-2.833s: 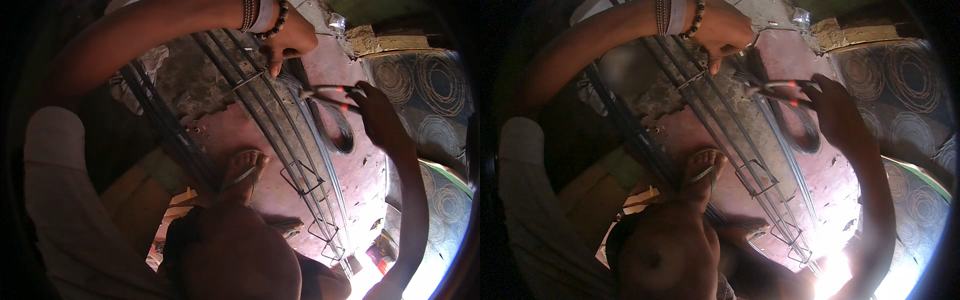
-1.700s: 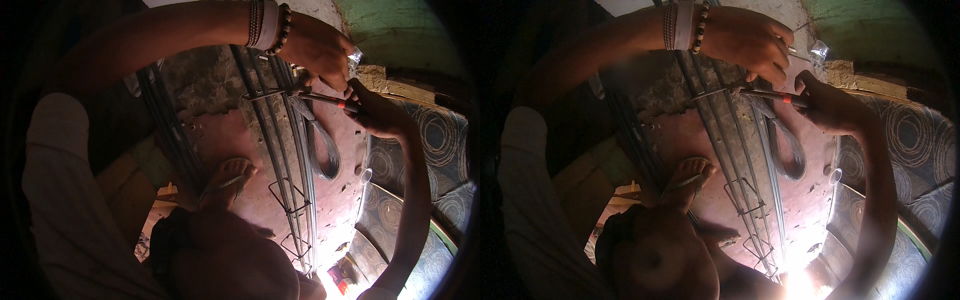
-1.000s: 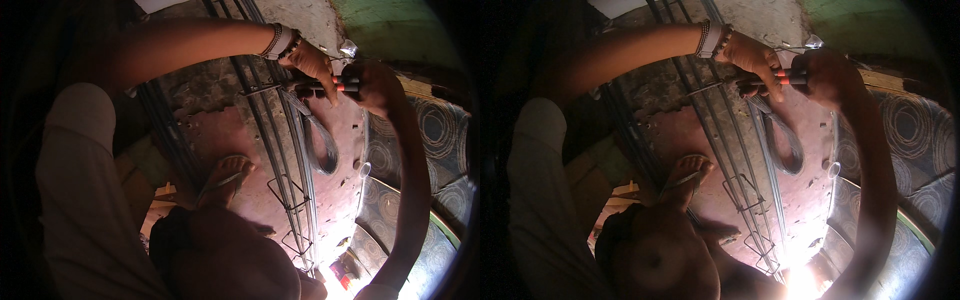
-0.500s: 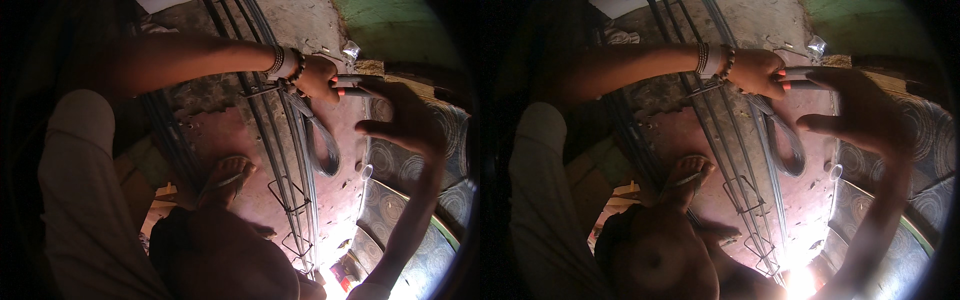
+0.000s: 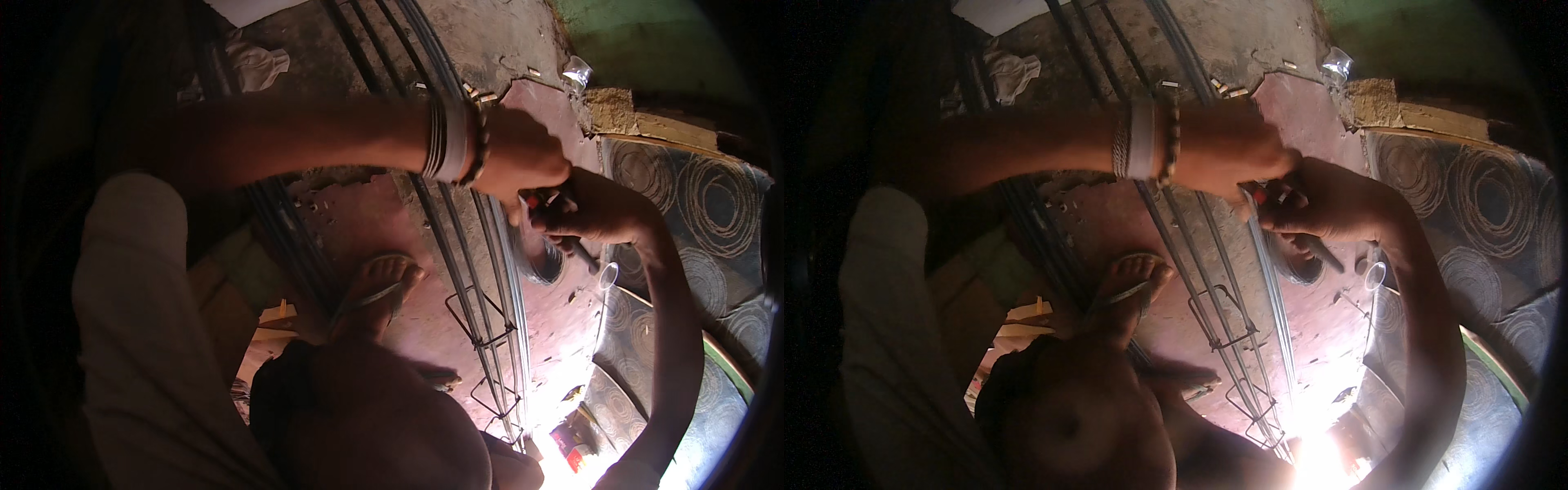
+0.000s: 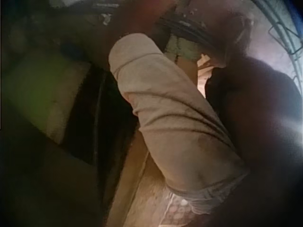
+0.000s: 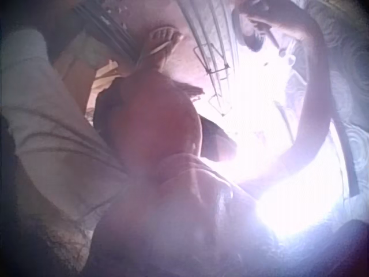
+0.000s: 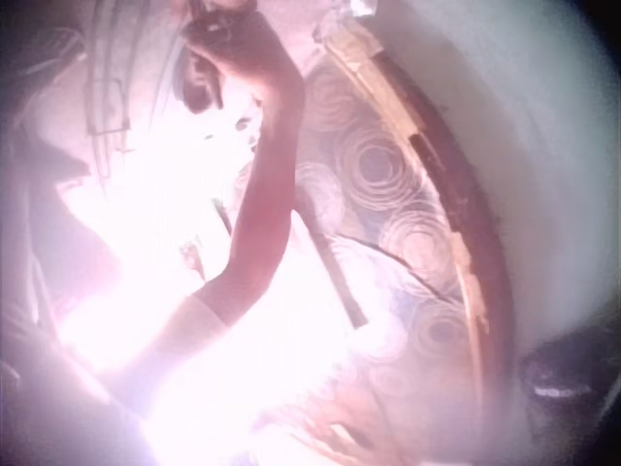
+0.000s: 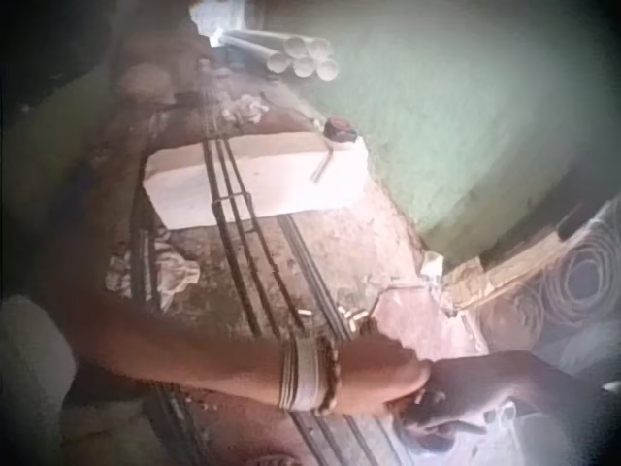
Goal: The person assembles a rebar frame by hand, using a piece of wire and a pair of pliers to secure a horizontal rebar rod to a vertical cage structure.
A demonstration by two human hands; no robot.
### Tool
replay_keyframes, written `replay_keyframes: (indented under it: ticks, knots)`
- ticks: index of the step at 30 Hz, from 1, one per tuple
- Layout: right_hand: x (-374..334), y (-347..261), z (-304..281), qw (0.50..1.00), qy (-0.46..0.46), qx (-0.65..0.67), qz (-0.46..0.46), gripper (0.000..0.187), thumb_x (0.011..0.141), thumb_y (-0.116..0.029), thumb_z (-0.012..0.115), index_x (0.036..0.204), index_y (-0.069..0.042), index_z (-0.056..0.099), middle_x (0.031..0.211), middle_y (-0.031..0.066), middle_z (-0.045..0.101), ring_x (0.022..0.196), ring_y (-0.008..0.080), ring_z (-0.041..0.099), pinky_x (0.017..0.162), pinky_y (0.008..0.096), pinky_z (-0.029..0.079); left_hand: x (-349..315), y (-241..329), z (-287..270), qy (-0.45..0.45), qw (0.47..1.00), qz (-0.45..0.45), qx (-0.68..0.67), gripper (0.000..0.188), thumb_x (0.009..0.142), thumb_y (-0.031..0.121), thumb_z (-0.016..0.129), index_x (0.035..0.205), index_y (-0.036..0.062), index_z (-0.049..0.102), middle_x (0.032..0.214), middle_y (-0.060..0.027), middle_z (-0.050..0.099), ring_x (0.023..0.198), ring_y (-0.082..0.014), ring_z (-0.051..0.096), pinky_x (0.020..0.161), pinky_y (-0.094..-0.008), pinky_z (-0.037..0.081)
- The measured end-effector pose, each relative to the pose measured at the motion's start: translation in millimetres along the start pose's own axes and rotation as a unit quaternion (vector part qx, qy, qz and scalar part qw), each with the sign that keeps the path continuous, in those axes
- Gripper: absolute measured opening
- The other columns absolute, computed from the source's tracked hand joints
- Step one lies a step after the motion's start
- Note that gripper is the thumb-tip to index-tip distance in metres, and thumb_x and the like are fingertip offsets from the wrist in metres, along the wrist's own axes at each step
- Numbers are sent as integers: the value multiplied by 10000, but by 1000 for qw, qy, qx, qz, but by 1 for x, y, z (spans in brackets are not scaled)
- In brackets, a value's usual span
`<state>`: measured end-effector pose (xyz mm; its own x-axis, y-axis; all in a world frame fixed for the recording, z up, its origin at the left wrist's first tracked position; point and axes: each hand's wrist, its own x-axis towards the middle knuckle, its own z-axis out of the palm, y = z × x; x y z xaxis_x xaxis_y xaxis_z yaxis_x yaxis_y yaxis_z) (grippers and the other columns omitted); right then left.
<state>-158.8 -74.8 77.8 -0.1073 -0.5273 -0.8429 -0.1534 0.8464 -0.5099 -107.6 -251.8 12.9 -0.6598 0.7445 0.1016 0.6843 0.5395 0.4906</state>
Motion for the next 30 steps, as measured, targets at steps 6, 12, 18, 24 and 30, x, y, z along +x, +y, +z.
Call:
replay_keyframes:
  ticks: [6, 12, 18, 24, 30]
  knots:
    - [-6, -6, -13, 894, 202, -383, -109, 184, 942, -239, 668, 1025, -75, 671, 769, 141, 646, 798, 367, 667, 755, 470, 533, -38, -50, -62, 1, 992, -120, 35, 765, 759, 629, 769, 1154, 2, 579, 1028, -196, 695, 935, -336, 705, 808, -407, 557]
    - [-24, -25, -10, 912, 230, -335, -48, 250, 918, -290, 704, 987, -61, 630, 787, 121, 640, 766, 288, 659, 678, 432, 492, -70, -84, -35, -55, 990, -57, -115, 703, 697, 601, 829, 1099, 53, 649, 1019, -122, 714, 909, -302, 712, 796, -388, 553]
    - [-11, -12, -21, 984, 73, -163, 11, 360, 954, -401, 661, 989, -46, 607, 841, 92, 677, 821, 194, 665, 759, 376, 500, -65, -82, -42, -224, 946, -107, -209, 681, 602, 587, 897, 988, 50, 735, 937, -73, 741, 937, -225, 704, 823, -365, 551]
    - [-21, -24, -34, 982, 39, -186, 0, 467, 965, -489, 615, 1046, -30, 629, 918, 99, 707, 893, 197, 701, 813, 355, 528, -64, -79, -39, -140, 976, -54, -158, 548, 615, 558, 878, 873, 93, 747, 756, 13, 720, 705, -186, 684, 674, -348, 504]
    - [-7, -68, -62, 901, 13, -434, 15, 394, 941, -397, 620, 1210, -113, 667, 1046, 130, 695, 996, 263, 675, 902, 389, 514, -76, -80, -31, -120, 980, -73, -143, 608, 586, 589, 872, 926, 97, 760, 757, 4, 727, 709, -204, 686, 678, -360, 499]
